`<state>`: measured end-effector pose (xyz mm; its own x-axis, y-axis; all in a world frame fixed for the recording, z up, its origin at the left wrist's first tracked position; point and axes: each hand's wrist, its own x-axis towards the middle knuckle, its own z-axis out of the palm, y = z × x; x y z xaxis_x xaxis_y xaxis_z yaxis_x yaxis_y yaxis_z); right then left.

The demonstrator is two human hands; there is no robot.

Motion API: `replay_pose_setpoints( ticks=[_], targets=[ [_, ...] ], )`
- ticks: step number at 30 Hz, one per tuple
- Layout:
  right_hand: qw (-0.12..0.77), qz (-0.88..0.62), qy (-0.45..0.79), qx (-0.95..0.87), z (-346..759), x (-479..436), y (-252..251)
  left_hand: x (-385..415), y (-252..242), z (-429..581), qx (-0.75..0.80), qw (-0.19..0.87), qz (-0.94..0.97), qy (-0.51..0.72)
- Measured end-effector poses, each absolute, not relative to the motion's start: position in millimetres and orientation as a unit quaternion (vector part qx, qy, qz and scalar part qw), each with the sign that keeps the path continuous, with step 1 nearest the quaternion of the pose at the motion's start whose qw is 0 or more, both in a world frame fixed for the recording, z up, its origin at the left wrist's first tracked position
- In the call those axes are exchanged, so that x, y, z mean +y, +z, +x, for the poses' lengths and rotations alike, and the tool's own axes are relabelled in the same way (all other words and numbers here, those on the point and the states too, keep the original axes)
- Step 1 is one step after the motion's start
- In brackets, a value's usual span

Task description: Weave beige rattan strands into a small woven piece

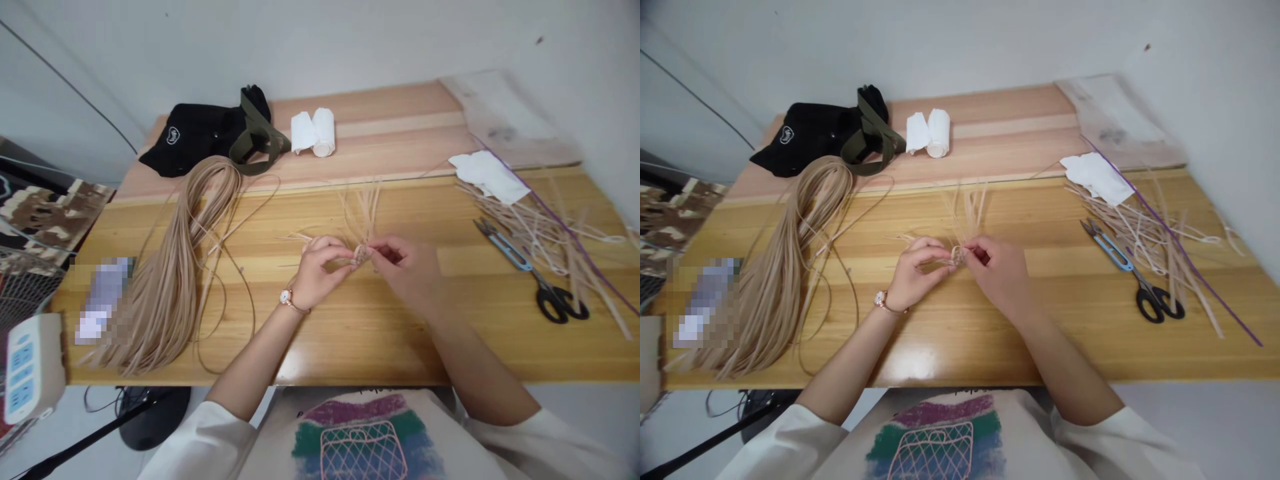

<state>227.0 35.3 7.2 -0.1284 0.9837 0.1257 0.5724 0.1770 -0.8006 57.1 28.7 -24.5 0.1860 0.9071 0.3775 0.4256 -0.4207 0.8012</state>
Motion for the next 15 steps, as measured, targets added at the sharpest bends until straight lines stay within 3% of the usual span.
replay_pose_setpoints(
  ticks=[7,15],
  targets=[
    [0.293,-0.553,0.327,-0.708,218.8,34.0,1.7,30.5,-30.2,58.6,0.469,0.345,0.675,0.453],
    [0.31,-0.566,0.422,-0.637,218.1,34.9,-1.3,31.3,-30.4,59.1,0.455,0.413,0.639,0.462]
  ],
)
